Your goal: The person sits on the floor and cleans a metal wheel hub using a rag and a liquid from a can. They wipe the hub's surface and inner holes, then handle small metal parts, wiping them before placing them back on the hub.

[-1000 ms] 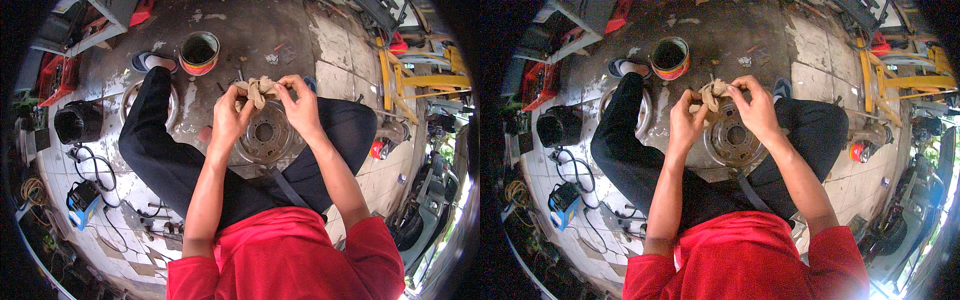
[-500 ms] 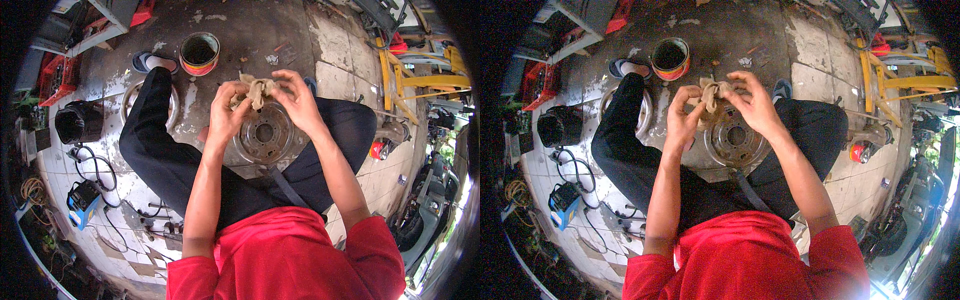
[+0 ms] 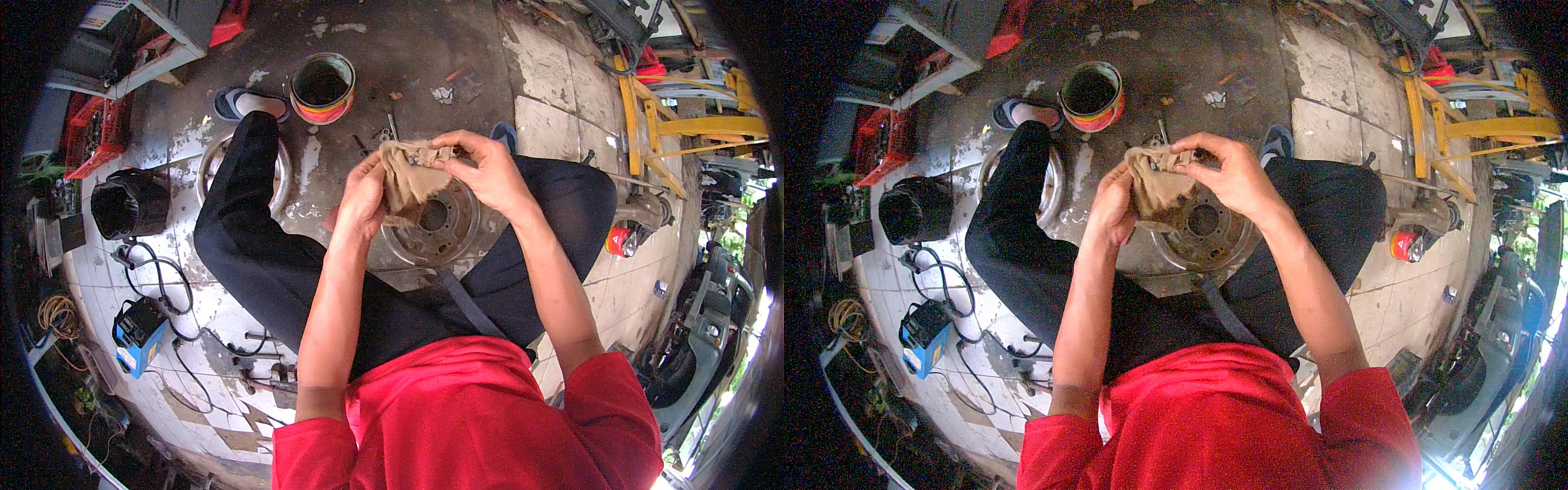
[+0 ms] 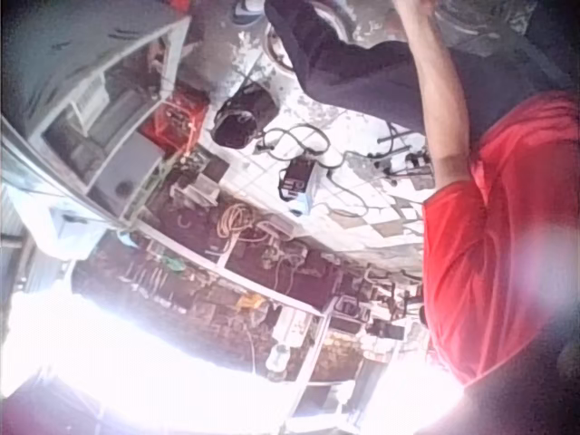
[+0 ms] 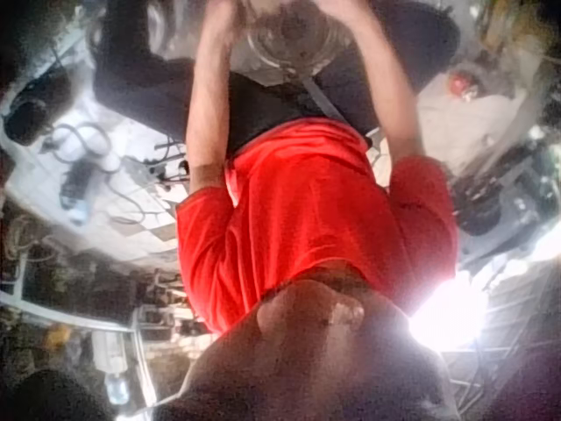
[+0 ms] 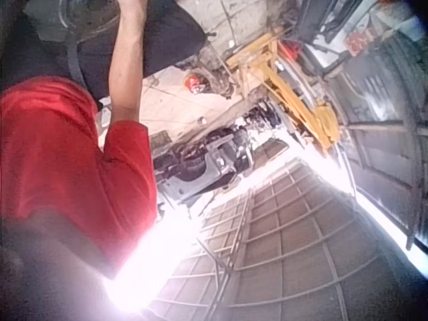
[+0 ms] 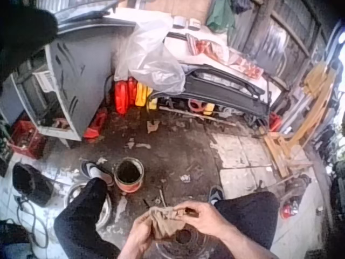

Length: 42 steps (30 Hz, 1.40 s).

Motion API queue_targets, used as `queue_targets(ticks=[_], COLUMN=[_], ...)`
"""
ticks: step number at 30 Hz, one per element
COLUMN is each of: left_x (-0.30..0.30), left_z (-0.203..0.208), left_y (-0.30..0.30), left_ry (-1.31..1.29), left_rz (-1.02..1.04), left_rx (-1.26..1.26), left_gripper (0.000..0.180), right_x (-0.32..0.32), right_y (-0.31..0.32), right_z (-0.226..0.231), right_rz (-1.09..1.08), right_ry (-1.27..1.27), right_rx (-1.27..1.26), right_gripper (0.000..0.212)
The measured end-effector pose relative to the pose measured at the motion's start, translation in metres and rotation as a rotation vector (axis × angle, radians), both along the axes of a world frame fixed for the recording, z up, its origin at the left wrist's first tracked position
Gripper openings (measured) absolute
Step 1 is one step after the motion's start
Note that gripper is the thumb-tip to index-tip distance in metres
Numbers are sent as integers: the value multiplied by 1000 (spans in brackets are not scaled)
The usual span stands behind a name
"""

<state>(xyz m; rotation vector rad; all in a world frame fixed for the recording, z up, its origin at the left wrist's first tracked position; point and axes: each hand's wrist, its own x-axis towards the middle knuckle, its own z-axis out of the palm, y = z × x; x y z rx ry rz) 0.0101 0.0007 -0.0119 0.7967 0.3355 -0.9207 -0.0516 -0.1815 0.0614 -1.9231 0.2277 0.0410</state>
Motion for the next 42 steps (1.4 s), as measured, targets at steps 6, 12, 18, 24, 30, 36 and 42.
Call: queue_targets(ticks=[6,12,18,24,30,36,42], left_x=[10,2,14,20,15,18,16], left_z=[45,48,52,52,55,48,55], left_y=[9,9,21,27,26,32,35], left_ry=[-1174,-1206,-1414,-1412,-971,-946,-796], left_rz=[96,-15,68,117,52,154,135], left_rx=[470,461,673,575,333,171,118], left_gripper=[26,21,23,25,21,19,21], right_x=[0,-1,3,6,2,-2,-10], right_y=[1,12,8,2,-5,-12,-15], right_z=[1,-8,1,4,-7,0,-2], right_rz=[-128,-138,-166,-230,-303,-216,31], right_ry=[-12,-30,-155,-190,0,205,82], right_rx=[231,216,-239,-381,-298,-410,-503], right_gripper=[22,24,18,14,15,18,28])
